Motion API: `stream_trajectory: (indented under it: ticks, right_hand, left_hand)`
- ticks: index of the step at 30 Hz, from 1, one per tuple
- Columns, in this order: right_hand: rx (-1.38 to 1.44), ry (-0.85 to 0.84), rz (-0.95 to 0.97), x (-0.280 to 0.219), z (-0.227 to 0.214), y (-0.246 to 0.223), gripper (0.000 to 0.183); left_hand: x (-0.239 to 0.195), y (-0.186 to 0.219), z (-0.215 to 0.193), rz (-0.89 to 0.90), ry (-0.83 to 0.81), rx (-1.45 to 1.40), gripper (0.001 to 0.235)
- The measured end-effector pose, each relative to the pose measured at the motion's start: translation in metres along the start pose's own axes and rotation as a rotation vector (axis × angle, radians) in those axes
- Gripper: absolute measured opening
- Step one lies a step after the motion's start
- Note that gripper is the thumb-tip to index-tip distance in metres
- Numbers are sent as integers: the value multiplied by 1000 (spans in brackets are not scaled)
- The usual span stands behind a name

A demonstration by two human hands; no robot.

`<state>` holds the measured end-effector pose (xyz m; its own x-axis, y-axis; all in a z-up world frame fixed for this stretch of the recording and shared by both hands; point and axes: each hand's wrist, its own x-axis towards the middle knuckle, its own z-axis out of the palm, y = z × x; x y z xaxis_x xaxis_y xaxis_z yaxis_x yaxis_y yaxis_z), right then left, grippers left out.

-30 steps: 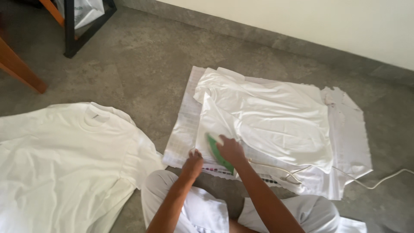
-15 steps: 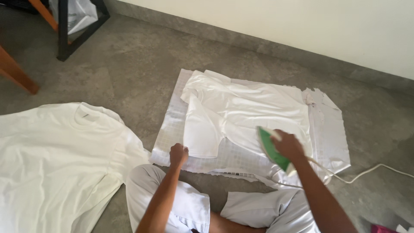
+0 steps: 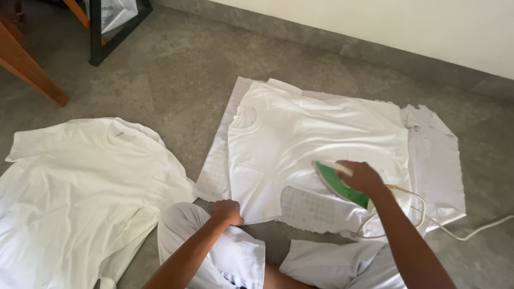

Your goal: The person irons a white t-shirt laid on a protective sheet on the floor using a green iron. They smooth the fabric with their left hand while moving the iron with their right hand across the shirt's surface.

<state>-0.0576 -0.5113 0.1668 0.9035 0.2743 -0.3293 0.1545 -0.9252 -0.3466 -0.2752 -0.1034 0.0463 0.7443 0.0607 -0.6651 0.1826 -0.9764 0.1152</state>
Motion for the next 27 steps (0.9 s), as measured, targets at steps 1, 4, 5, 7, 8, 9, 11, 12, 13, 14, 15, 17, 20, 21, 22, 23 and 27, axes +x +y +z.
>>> stream_trajectory:
  ticks: [1,4,5,7,8,9,11,12,13,14,15,17,20,21,22,23,27]
  right_hand:
    - [0,-3,-2,8,10,-11,54]
    - [-122,-97,-29,32,39,-39,53]
    - [-119,-101,-49,43,47,-43,53]
    - [-119,-108,-68,58,58,-63,53]
    - [-116,-124,-102,61,61,-78,55]
    - [-113,-138,-138,65,63,-93,56]
    - [-144,-166,-165,57,60,-130,55]
    - [-172,-191,-193,52,59,-148,55]
    - [-172,-196,-189,61,61,-147,55]
    - [-180,-179,-168,70,64,-147,55]
    - [-187,-164,-144,76,67,-144,55]
    - [-175,-130,-107,89,64,-128,54]
    - [-154,-104,-85,88,58,-114,53]
    - [-146,-112,-97,85,54,-110,52]
    - [-144,-113,-89,68,52,-115,52]
    - [-188,-171,-131,54,48,-121,52]
    - [-357,-236,-123,32,37,-113,51]
  left_hand:
    - [9,-4,-1,-2,-2,-2,52]
    - [14,-7,-20,29,202,46,56]
    - [2,-3,-38,94,330,13,56]
    - [-14,2,-62,160,455,-25,63]
    - [-19,3,-69,124,370,-64,81]
    - [-23,4,-76,89,286,-101,100]
    - [-36,14,-88,42,199,-89,104]
    - [-44,19,-94,-6,113,-75,108]
    - [-31,15,-83,-4,108,-76,108]
    - [-19,11,-72,-21,121,-22,115]
    - [-9,9,-60,-37,130,33,123]
    - [-10,10,-62,-32,120,43,124]
    - [-8,9,-57,-27,129,64,125]
    - [-5,9,-55,-23,150,76,125]
    - [-5,10,-52,-16,146,79,125]
    - [-4,10,-52,-30,154,84,125]
    - [-2,7,-49,-34,208,77,128]
